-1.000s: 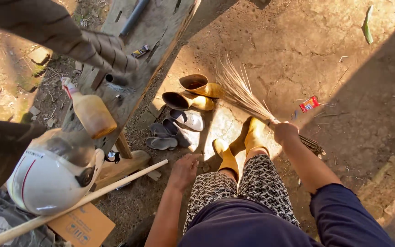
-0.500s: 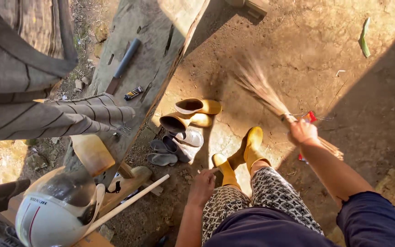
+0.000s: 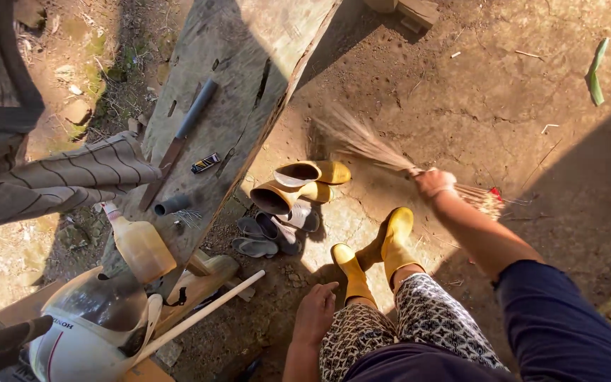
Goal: Sweeping a dirt yard and moving objects using a stick broom.
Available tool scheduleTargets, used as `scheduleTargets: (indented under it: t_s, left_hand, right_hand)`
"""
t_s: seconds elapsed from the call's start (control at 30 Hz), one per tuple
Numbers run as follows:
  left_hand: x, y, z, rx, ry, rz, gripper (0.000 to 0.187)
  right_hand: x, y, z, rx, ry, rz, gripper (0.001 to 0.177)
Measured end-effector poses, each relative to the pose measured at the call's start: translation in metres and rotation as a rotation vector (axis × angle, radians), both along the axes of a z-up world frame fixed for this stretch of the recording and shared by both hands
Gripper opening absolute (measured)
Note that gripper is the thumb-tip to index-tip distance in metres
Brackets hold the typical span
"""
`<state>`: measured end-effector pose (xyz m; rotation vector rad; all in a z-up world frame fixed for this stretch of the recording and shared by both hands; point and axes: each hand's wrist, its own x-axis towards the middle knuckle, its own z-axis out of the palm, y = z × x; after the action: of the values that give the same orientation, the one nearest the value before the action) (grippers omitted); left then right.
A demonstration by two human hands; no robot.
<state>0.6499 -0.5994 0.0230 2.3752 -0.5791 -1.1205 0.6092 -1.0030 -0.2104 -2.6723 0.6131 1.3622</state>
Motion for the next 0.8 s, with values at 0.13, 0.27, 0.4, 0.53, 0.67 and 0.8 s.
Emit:
scheduleTargets:
  t_s: [0.13, 0.27, 0.4, 0.53, 0.67, 0.8]
  left_hand:
    - [0.006, -0.015, -0.001, 0.099, 0.105, 0.015, 0.030]
    - [0.007, -0.024, -0.001, 0.051, 0.109, 0.035, 0.030]
    - [0.011, -0.035, -0.004, 0.045, 0.085, -0.018, 0.030]
    - [0.020, -0.043, -0.005, -0.014, 0.030, -0.041, 0.029]
    - [0.026, -0.042, 0.004, 0.090, 0.083, -0.002, 0.030]
    - [0.022, -0.040, 0.003, 0.072, 0.063, -0.020, 0.030]
  right_hand:
    - [-0.064, -0.082, 0.043, -0.119, -0.004, -0.125, 0.062]
    - [-0.110, -0.110, 0.074, -0.190, -0.128, -0.264, 0.076]
    - [-0.099, -0.102, 0.069, -0.161, -0.129, -0.377, 0.078]
    - [-0.078, -0.113, 0.032, -0.124, -0.083, -0.340, 0.056]
    - [-0.070, -0.152, 0.041, -0.164, -0.004, -0.400, 0.055]
    - [-0.088, -0.207, 0.044, -0.264, 0.012, -0.485, 0.059]
